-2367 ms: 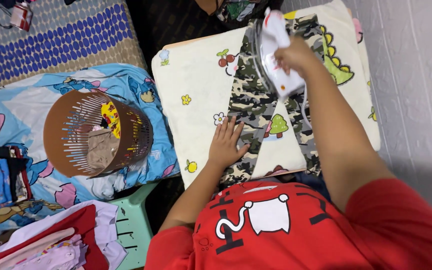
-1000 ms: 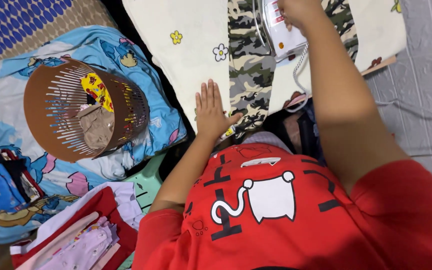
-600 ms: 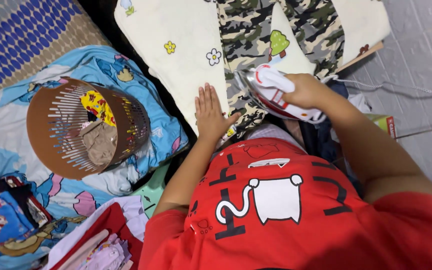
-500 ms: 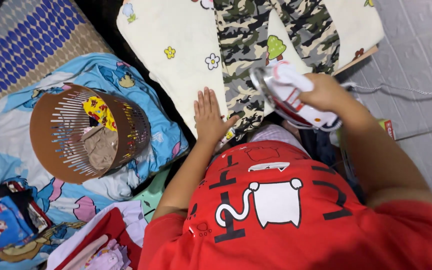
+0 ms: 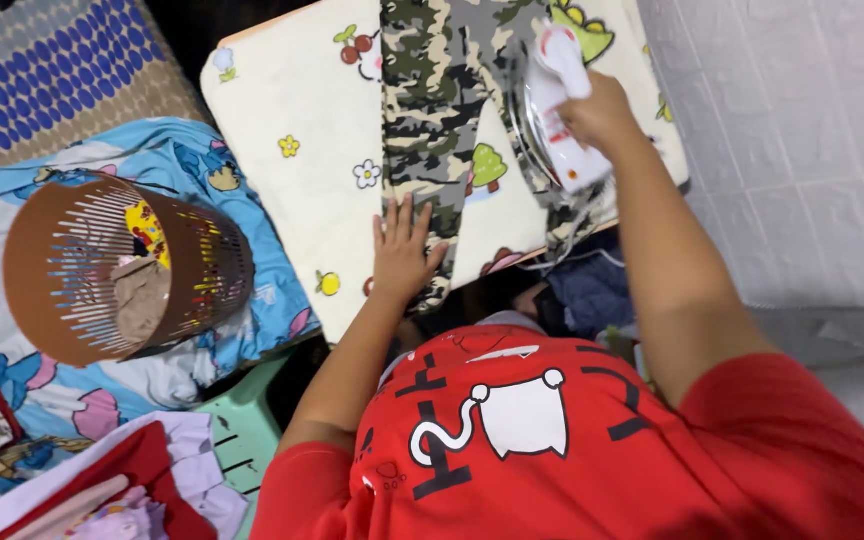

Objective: The person irons several small garments on a low ironing board. They handle pink and purple patterned shorts and a camouflage-patterned item, smoothing each with an electric iron and then placing them aside.

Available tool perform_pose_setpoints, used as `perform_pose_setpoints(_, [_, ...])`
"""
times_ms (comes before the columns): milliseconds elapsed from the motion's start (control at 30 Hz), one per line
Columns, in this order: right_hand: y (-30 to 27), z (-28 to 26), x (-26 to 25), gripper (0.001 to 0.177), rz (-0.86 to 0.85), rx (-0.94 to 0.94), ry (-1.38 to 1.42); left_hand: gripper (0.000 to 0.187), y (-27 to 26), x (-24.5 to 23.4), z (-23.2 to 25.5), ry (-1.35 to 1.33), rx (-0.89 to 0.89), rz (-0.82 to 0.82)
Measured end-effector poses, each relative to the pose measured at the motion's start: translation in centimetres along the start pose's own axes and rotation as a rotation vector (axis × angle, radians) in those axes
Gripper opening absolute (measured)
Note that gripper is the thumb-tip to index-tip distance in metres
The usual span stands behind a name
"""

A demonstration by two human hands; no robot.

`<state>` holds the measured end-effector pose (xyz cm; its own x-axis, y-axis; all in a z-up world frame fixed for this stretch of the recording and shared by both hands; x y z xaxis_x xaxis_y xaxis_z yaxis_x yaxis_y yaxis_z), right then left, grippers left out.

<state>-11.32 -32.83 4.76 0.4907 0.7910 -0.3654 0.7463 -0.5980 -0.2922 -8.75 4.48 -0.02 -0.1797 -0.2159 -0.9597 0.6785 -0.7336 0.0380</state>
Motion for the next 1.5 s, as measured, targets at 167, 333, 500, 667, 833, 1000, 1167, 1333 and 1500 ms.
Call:
perform_pose_setpoints(167, [6.6, -3.2, 2.4, 0.032, -0.08, -0.026, 0.153, 0.067, 0.0, -0.2, 0.3, 0.097, -0.05, 0.026])
perform_pose_setpoints(333, [3.4, 0.3, 1.4, 0.028, -0.268, 0.092, -0.015, 0.065, 0.2, -0.8, 0.8, 0.106, -0.091, 0.043])
perform_pose_setpoints(500, [-4.9, 5.0, -2.2, 0.036, -0.299, 0.04, -0.321, 0.065, 0.6, -1.0, 0.8, 0.107, -0.107, 0.059])
perform_pose_setpoints(667, [-2.9, 4.2, -1.2, 0.034, -0.168, -0.136, -0.312, 0.068, 0.2, -0.9, 0.9, 0.135, -0.087, 0.055])
perform_pose_setpoints(833, [5.5, -1.0, 2.5, 0.033, -0.068, -0.105, -0.095, 0.069, 0.1, -1.0, 1.0, 0.158, -0.075, 0.075])
perform_pose_setpoints(1000, [6.1, -1.4, 2.9, 0.036, -0.146, 0.062, -0.021, 0.068, -0.1, -0.6, 0.8, 0.14, -0.101, 0.054])
perform_pose_setpoints(1167, [-1.6, 3.9, -2.0, 0.043, -0.358, -0.044, -0.368, 0.066, 0.3, -0.9, 1.3, 0.152, -0.144, 0.045])
perform_pose_setpoints(1333, [-7.3, 6.5, -9.2, 0.037, -0.262, 0.022, -0.461, 0.053, 0.8, -0.4, 4.4, 0.237, -0.245, 0.001])
perform_pose_setpoints(1500, [-5.9, 6.3, -13.3, 0.03, -0.024, 0.095, -0.2, 0.039, 3.5, 3.6, 11.7, -0.492, -0.27, -0.236])
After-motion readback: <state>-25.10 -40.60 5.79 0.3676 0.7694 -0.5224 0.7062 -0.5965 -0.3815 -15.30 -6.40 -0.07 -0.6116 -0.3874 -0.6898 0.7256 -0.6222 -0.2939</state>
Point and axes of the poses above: each hand's wrist, its own y-axis towards the middle knuckle, its own x-axis out of the palm, z = x × y, the point moved 7 cm from there along y, towards the middle knuckle, and after that the axes turned 12 degrees about y, right-handed, at the moved point
